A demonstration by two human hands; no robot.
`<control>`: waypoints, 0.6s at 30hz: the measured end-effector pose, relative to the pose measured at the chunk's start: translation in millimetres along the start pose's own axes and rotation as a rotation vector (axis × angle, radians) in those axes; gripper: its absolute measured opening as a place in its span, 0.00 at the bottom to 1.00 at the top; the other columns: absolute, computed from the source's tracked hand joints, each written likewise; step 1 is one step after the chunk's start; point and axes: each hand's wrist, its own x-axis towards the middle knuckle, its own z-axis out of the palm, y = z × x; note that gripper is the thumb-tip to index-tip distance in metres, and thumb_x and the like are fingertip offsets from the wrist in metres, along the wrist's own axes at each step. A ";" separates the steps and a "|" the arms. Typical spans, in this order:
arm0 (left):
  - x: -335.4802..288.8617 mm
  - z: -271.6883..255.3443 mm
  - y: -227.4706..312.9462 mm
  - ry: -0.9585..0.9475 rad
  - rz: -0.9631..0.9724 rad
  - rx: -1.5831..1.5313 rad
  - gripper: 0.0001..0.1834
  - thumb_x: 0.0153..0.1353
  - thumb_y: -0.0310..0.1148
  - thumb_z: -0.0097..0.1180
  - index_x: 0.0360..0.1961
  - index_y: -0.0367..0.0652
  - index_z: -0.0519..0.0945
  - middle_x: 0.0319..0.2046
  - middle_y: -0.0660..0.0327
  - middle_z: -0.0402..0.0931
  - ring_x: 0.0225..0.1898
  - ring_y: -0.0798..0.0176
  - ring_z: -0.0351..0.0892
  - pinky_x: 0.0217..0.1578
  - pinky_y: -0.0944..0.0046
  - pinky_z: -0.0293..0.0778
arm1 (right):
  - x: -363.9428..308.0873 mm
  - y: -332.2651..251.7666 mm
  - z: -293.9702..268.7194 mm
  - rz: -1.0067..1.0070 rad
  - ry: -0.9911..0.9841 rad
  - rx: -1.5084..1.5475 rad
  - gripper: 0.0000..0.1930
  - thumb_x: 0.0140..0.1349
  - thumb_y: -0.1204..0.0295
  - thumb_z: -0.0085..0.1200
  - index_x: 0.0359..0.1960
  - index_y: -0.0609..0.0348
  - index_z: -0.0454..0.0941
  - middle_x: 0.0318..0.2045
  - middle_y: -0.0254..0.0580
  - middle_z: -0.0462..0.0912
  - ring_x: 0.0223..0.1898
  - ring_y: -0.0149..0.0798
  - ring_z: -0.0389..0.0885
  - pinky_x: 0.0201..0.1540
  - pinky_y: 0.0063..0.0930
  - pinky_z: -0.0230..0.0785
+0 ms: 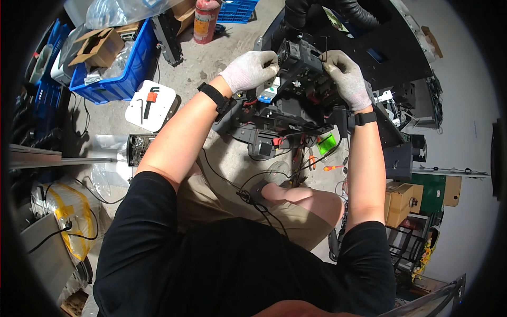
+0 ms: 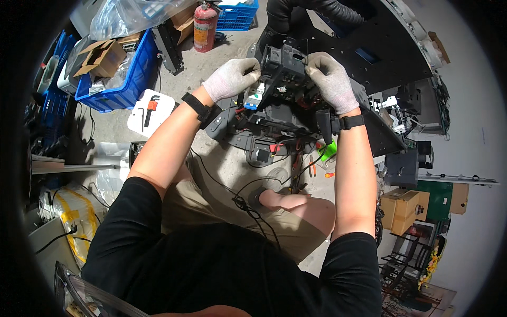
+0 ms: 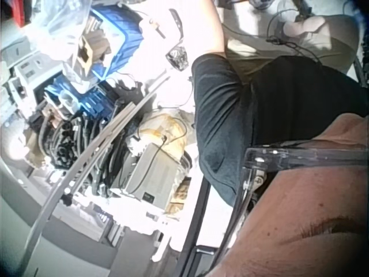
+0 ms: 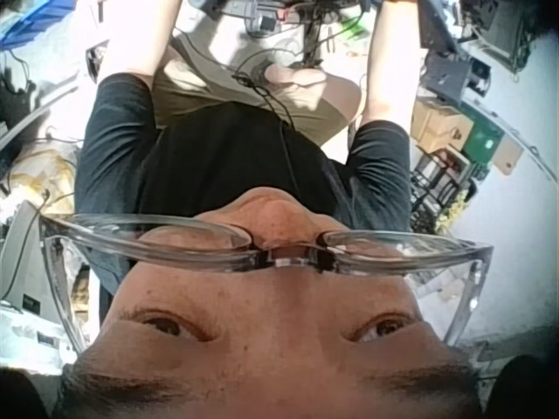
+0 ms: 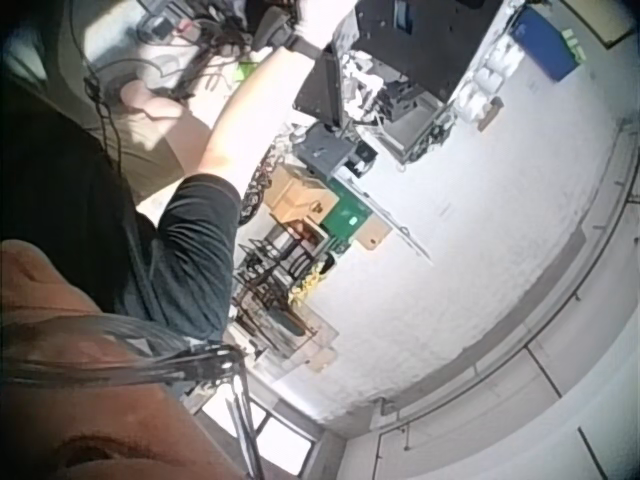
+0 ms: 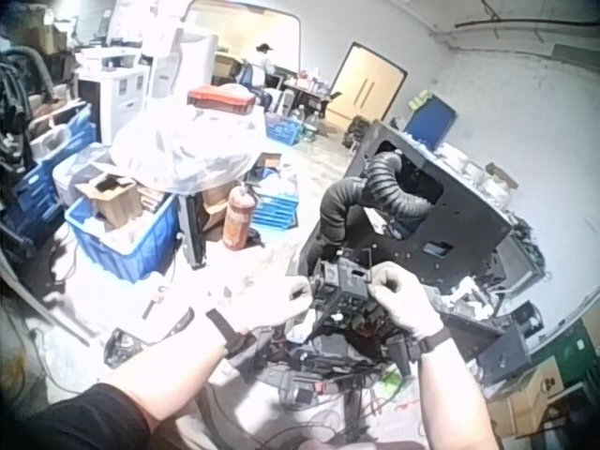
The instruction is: The recorder is repairing an electromechanical machine by manually adjusting and connecting internal wires and cables.
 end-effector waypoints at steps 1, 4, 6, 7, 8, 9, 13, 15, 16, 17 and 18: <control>0.4 1.5 -1.5 0.005 -0.014 -0.066 0.14 0.68 0.40 0.53 0.41 0.39 0.81 0.31 0.51 0.84 0.37 0.46 0.84 0.42 0.53 0.78 | -0.3 -2.8 1.2 0.000 -0.001 0.000 0.05 0.61 0.78 0.58 0.31 0.66 0.75 0.41 0.38 0.82 0.45 0.30 0.77 0.54 0.25 0.69; 1.9 1.1 -7.6 -0.026 -0.024 -0.118 0.14 0.68 0.39 0.53 0.41 0.39 0.81 0.32 0.51 0.84 0.37 0.45 0.84 0.43 0.52 0.78 | 0.6 -6.5 3.0 0.023 0.010 0.043 0.05 0.60 0.78 0.58 0.30 0.66 0.75 0.41 0.39 0.82 0.45 0.31 0.78 0.55 0.25 0.69; 2.8 1.7 -6.2 -0.004 -0.003 -0.020 0.14 0.68 0.39 0.52 0.41 0.39 0.81 0.32 0.50 0.84 0.37 0.45 0.84 0.43 0.52 0.78 | 0.6 -3.2 0.6 -0.053 -0.004 0.009 0.05 0.60 0.78 0.57 0.30 0.66 0.75 0.41 0.39 0.82 0.45 0.33 0.78 0.55 0.26 0.69; 3.0 1.9 -5.7 0.019 0.016 0.081 0.14 0.68 0.39 0.52 0.41 0.40 0.81 0.32 0.50 0.84 0.37 0.45 0.84 0.43 0.51 0.78 | 0.5 -2.6 -0.3 -0.052 -0.004 0.006 0.05 0.60 0.78 0.57 0.30 0.66 0.75 0.41 0.39 0.82 0.45 0.33 0.78 0.55 0.26 0.69; 1.5 -0.1 -2.2 0.018 0.017 0.080 0.14 0.68 0.39 0.52 0.41 0.40 0.81 0.32 0.50 0.84 0.37 0.45 0.84 0.43 0.51 0.78 | 0.1 -3.2 -0.6 -0.043 -0.002 0.011 0.05 0.60 0.78 0.58 0.30 0.66 0.75 0.41 0.40 0.82 0.46 0.33 0.78 0.56 0.26 0.69; -0.6 -3.1 2.6 0.028 0.050 0.128 0.14 0.68 0.40 0.52 0.41 0.40 0.81 0.32 0.50 0.84 0.38 0.45 0.84 0.43 0.51 0.78 | -0.4 -3.6 -0.8 -0.033 -0.001 0.015 0.05 0.60 0.78 0.58 0.29 0.66 0.75 0.41 0.40 0.82 0.46 0.33 0.79 0.56 0.27 0.69; -0.3 -1.8 0.5 0.030 0.064 0.153 0.14 0.67 0.40 0.52 0.42 0.41 0.81 0.33 0.50 0.83 0.41 0.43 0.83 0.43 0.49 0.77 | -0.1 -5.8 1.7 -0.007 0.002 0.020 0.05 0.60 0.78 0.58 0.29 0.66 0.74 0.41 0.40 0.81 0.46 0.33 0.78 0.56 0.27 0.69; 1.4 -2.0 -1.6 -0.015 0.018 0.105 0.14 0.66 0.40 0.52 0.43 0.41 0.80 0.34 0.49 0.84 0.41 0.43 0.83 0.43 0.49 0.77 | -0.1 -5.9 2.0 -0.011 0.006 0.028 0.05 0.60 0.78 0.58 0.29 0.66 0.74 0.41 0.39 0.81 0.46 0.33 0.78 0.55 0.27 0.69; 1.8 -2.0 -2.7 -0.060 -0.028 0.055 0.14 0.66 0.40 0.52 0.44 0.42 0.80 0.34 0.49 0.84 0.41 0.43 0.83 0.43 0.49 0.77 | 0.0 -5.3 2.3 -0.011 0.006 0.029 0.05 0.60 0.78 0.58 0.29 0.66 0.74 0.41 0.39 0.81 0.46 0.33 0.78 0.55 0.27 0.69; 1.0 -1.4 -1.0 -0.061 -0.027 0.054 0.14 0.66 0.40 0.52 0.44 0.42 0.80 0.34 0.49 0.84 0.41 0.43 0.83 0.43 0.49 0.77 | -0.5 -3.8 1.6 -0.008 0.010 0.026 0.06 0.60 0.78 0.58 0.29 0.66 0.74 0.41 0.39 0.81 0.45 0.33 0.78 0.55 0.27 0.69; -0.9 -0.4 1.2 -0.003 0.020 0.118 0.14 0.67 0.40 0.52 0.43 0.41 0.80 0.33 0.50 0.84 0.39 0.44 0.84 0.43 0.50 0.77 | -0.9 -2.5 0.7 -0.005 0.013 0.023 0.06 0.60 0.78 0.58 0.29 0.66 0.74 0.40 0.39 0.81 0.45 0.33 0.78 0.55 0.26 0.69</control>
